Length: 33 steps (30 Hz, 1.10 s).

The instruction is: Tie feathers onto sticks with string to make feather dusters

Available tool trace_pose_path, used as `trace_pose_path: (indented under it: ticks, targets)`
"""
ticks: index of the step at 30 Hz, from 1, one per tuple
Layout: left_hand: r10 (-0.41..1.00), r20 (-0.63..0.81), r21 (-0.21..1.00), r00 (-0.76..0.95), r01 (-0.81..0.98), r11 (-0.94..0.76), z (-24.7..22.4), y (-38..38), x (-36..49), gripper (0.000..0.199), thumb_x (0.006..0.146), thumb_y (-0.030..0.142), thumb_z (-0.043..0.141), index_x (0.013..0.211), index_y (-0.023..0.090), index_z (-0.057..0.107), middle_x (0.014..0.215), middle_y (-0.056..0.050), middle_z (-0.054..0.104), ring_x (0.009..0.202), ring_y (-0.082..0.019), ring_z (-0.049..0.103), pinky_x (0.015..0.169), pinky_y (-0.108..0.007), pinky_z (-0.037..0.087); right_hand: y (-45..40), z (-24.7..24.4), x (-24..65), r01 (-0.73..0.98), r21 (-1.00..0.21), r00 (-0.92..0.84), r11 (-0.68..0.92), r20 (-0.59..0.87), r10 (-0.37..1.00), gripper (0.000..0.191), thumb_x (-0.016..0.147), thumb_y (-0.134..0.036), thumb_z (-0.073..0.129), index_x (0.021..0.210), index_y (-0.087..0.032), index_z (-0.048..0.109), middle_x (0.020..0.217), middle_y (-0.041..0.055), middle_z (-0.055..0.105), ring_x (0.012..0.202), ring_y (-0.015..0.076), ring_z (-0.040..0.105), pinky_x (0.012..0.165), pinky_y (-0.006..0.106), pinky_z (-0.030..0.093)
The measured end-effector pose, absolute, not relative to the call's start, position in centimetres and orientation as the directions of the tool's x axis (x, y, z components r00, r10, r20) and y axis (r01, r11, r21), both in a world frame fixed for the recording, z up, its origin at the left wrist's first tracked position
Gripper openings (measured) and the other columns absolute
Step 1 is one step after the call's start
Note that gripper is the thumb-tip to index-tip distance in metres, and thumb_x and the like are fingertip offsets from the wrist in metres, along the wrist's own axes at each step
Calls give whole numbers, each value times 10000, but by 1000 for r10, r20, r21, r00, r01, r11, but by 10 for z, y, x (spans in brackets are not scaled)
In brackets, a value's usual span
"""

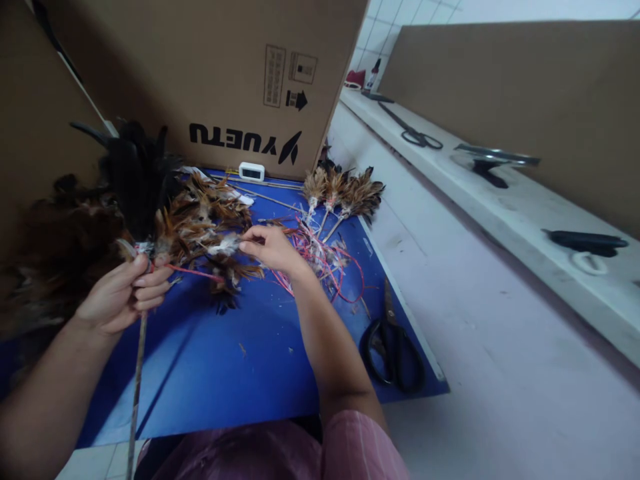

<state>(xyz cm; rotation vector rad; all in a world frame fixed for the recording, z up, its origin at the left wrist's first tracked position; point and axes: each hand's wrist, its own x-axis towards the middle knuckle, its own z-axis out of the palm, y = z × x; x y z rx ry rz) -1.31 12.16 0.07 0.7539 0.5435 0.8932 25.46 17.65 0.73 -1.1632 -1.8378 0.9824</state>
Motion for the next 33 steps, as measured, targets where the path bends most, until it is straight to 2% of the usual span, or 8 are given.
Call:
trace_pose_path:
  ticks: [4, 7, 11, 13, 16, 20, 26, 33]
  targets:
    - [846, -151, 782, 511, -461, 419, -1, 122, -12, 224, 846, 374, 588, 842, 159, 522, 598, 82, 172, 460, -41, 77, 353, -131, 151, 172, 14, 254, 281, -939, -317, 198, 104, 943, 111, 731, -256, 640, 720, -153, 598, 589, -52, 544, 534, 72, 472, 562, 224, 400]
    - [842, -200, 795, 501, -420, 438, -3, 122, -8, 252, 836, 403, 597, 833, 168, 504, 587, 87, 179, 452, -40, 78, 350, -135, 131, 169, 18, 251, 256, -951, -273, 175, 102, 957, 92, 722, -231, 644, 727, -152, 596, 595, -38, 580, 531, 78, 513, 546, 222, 423]
    - [826, -231, 793, 513, -393, 466, -8, 119, 2, 296, 832, 404, 608, 752, 178, 435, 576, 90, 214, 432, -33, 106, 347, -132, 129, 158, 24, 240, 171, -951, -257, 259, 210, 943, 100, 752, -193, 606, 847, -161, 612, 685, -6, 650, 590, 110, 617, 603, 254, 504]
    - [812, -249, 779, 527, -389, 492, -11, 118, 8, 333, 836, 387, 609, 709, 188, 374, 575, 91, 219, 426, -30, 127, 350, -127, 133, 151, 28, 233, 202, -891, -259, 407, 352, 899, 150, 786, -175, 573, 920, -180, 640, 788, 8, 677, 679, 119, 648, 684, 275, 529]
    - [796, -268, 762, 542, -386, 519, -14, 115, 14, 349, 833, 372, 619, 705, 196, 345, 571, 97, 207, 418, -29, 140, 353, -122, 124, 142, 31, 224, 326, -697, -321, 639, 554, 768, 209, 849, -152, 509, 956, -212, 679, 920, 22, 689, 852, 133, 651, 817, 291, 518]
    - [775, -285, 741, 564, -383, 551, -15, 112, 18, 312, 829, 364, 627, 738, 192, 383, 569, 98, 196, 417, -31, 155, 362, -124, 122, 139, 29, 216, 396, -492, -424, 775, 651, 630, 277, 887, -107, 437, 958, -204, 687, 966, 36, 685, 925, 136, 633, 862, 279, 504]
    - [737, -265, 711, 622, -391, 585, -17, 113, 18, 273, 825, 374, 630, 791, 177, 444, 581, 92, 207, 426, -32, 158, 369, -126, 120, 144, 24, 220, 418, -405, -452, 813, 684, 573, 263, 886, -94, 441, 935, -180, 685, 934, 45, 693, 899, 139, 637, 855, 276, 511]
    - [729, -281, 705, 625, -381, 598, -17, 113, 19, 331, 801, 427, 647, 757, 165, 451, 587, 83, 210, 439, -32, 148, 362, -126, 131, 145, 24, 224, 441, -402, -476, 803, 654, 589, 282, 883, -94, 437, 951, -212, 684, 956, 26, 695, 929, 144, 640, 880, 289, 504]
